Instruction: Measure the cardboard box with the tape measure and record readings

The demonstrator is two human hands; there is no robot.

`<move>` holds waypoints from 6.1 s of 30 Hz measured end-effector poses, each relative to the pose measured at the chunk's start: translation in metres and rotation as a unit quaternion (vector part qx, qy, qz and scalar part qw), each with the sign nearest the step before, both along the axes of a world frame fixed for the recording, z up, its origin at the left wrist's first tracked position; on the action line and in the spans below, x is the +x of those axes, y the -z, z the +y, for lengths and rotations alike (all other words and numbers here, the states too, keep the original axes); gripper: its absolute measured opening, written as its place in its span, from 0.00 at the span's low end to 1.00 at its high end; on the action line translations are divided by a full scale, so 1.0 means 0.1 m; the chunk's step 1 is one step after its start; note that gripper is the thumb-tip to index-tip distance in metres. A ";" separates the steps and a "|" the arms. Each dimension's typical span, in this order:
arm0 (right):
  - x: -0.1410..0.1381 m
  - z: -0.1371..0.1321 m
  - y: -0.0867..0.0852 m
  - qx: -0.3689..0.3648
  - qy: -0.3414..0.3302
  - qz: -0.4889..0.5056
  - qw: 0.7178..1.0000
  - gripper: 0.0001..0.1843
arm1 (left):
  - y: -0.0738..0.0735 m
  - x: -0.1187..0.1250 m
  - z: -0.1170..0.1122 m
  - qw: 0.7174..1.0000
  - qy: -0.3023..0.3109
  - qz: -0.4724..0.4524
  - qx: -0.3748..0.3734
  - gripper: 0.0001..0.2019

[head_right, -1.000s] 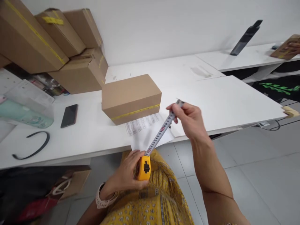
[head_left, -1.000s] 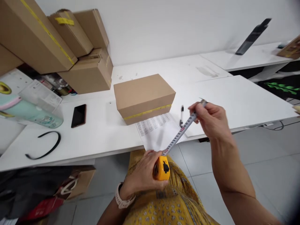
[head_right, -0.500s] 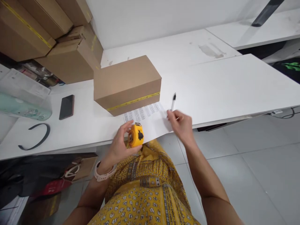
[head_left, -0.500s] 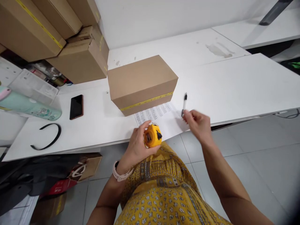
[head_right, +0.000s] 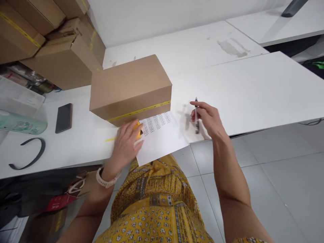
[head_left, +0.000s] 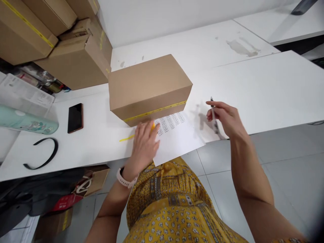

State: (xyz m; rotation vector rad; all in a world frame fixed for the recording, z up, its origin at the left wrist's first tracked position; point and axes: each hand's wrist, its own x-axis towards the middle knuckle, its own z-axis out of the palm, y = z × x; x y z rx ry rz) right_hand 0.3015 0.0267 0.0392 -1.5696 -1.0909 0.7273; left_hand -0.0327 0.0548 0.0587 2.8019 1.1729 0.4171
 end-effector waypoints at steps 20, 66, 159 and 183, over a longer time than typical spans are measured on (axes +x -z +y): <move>-0.92 0.21 0.15 -0.050 -0.129 0.127 0.982 0.23 | 0.42 0.50 -0.37 0.992 0.109 0.060 -0.022 0.28; -1.04 0.24 0.22 -0.018 -0.083 0.003 0.996 0.17 | 0.42 0.60 -0.38 0.995 0.079 0.055 -0.025 0.28; -1.01 0.27 0.27 0.006 -0.042 -0.015 0.999 0.18 | 0.43 0.59 -0.39 0.996 0.076 0.055 -0.006 0.28; -1.00 0.26 0.24 0.011 -0.035 -0.030 0.999 0.17 | 0.44 0.59 -0.39 0.996 0.074 0.054 0.011 0.27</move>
